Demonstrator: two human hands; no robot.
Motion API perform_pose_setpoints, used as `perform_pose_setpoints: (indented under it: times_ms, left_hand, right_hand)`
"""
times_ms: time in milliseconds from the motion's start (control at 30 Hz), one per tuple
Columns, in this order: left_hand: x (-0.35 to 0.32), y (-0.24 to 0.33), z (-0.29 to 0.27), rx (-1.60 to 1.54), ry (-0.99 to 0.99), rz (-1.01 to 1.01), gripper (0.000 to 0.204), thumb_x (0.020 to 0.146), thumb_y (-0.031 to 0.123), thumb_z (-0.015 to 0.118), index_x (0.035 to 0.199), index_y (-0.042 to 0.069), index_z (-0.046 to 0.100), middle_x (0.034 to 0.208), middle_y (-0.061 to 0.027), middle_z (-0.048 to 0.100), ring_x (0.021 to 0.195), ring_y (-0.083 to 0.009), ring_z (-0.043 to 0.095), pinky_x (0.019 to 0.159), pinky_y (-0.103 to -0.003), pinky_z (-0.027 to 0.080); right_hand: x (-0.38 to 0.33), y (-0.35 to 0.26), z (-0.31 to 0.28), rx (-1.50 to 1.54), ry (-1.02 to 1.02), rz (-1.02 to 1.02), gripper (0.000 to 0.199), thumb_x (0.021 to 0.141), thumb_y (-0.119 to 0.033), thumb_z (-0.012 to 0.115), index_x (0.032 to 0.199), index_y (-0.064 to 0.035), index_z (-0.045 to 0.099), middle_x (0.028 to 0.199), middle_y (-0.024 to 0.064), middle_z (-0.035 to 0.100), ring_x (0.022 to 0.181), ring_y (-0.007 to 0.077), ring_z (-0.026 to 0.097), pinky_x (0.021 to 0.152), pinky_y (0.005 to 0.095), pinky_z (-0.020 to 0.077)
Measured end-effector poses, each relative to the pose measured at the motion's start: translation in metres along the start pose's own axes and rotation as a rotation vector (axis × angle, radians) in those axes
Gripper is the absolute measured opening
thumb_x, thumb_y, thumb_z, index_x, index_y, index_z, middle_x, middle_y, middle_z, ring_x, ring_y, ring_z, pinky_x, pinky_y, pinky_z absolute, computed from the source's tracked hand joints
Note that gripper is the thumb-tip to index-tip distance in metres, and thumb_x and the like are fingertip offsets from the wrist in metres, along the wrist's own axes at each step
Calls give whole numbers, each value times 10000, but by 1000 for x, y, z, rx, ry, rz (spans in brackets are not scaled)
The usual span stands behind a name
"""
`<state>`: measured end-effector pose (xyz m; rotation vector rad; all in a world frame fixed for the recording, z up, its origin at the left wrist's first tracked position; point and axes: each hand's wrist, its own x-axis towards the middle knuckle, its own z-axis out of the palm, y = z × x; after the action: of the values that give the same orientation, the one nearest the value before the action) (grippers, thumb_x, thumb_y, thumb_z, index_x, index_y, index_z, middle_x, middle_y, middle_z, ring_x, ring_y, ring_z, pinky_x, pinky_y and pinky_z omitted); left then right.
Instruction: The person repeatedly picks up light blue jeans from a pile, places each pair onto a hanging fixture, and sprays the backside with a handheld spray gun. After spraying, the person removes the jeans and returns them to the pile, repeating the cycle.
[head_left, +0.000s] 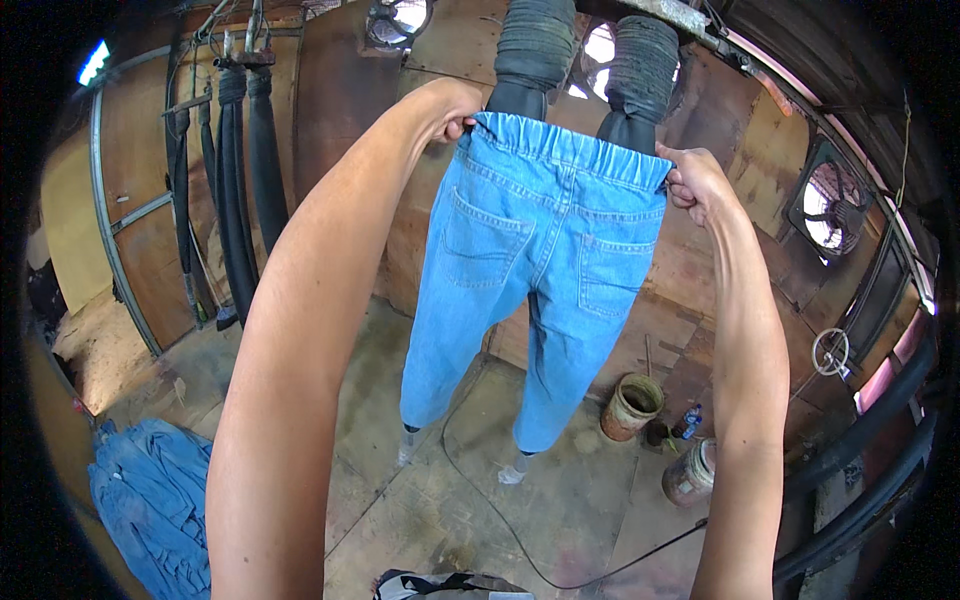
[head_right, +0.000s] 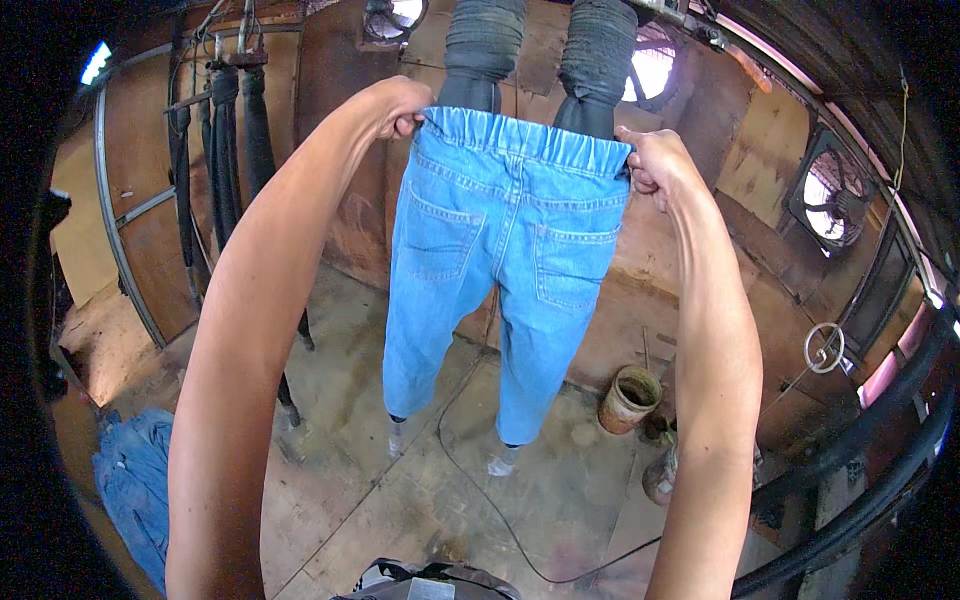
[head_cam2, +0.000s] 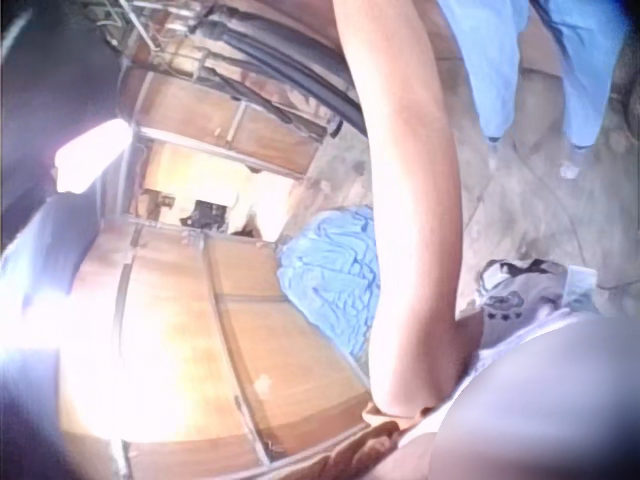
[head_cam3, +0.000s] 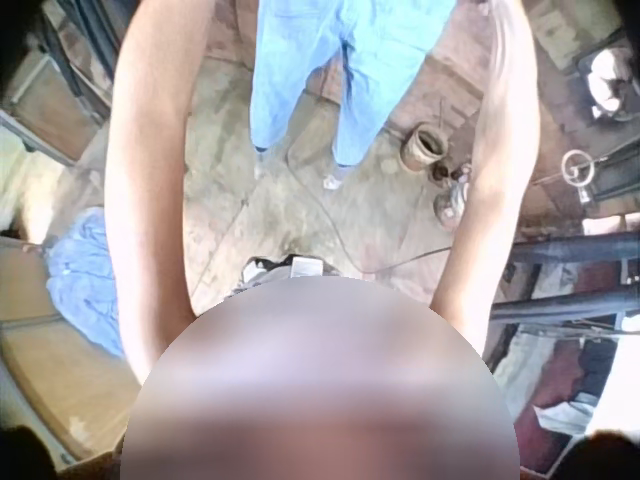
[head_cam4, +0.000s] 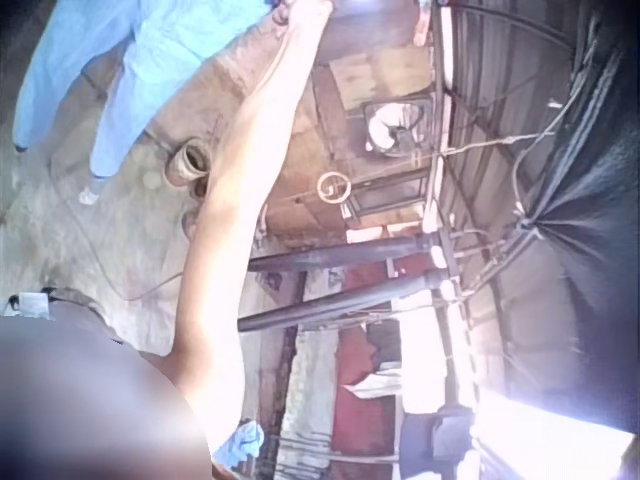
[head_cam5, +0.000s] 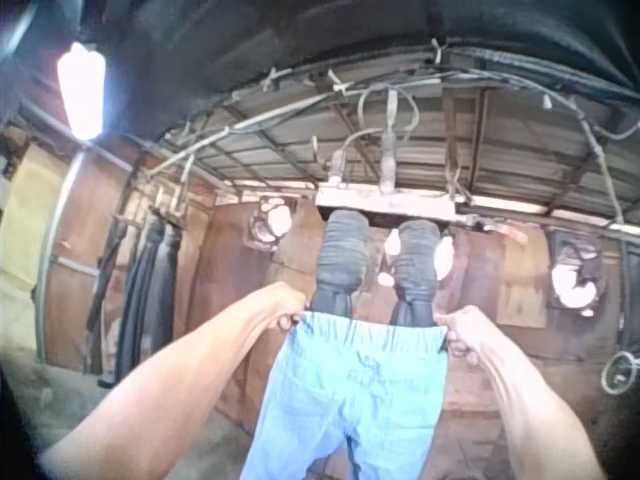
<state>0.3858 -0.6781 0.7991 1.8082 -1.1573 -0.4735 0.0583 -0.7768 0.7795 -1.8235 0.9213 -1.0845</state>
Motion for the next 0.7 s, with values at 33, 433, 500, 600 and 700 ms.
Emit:
perform_pose_setpoints:
  times_ms: [33,433,500,600,700]
  left_hand:
    - [0,0,-4,-81,-18,38,366,982,271,515,643,132,500,519,3,425,381,-82,332,341,-265,260]
    - [-30,101,-60,239,774,934,731,1001,451,459,1394,-159,372,1405,-427,404,1328,-527,411,1145,-528,313]
    - [-17,136,-43,355,1113,990,852,980,467,491,1427,-211,232,1444,-462,314,1389,-533,330,1179,-519,267]
    - [1,161,-16,184,1205,981,1031,943,494,545,1443,-253,39,1509,-473,162,1460,-534,184,1220,-506,183]
    - [15,188,-11,125,1233,891,1153,872,475,647,1459,-236,-45,1562,-437,44,1503,-501,77,1237,-506,113]
  right_hand:
    - [-2,-5,-2,135,44,-74,399,1048,-315,507,1241,33,534,677,46,551,544,125,483,488,290,372]
    - [50,-113,-86,-19,565,-728,755,1026,-597,371,1461,12,468,1519,186,463,1468,296,344,1205,405,206]
    - [14,-106,-36,-537,934,-847,662,1022,-533,436,1458,-39,499,1486,216,495,1395,330,456,1133,384,341]
    - [-24,-72,55,-690,882,-1525,321,973,-254,600,1209,-47,661,1201,184,659,1111,322,620,977,405,466]
    - [-30,-41,124,-1208,420,-1087,488,904,-516,643,693,-82,710,649,159,668,617,334,683,591,441,545]
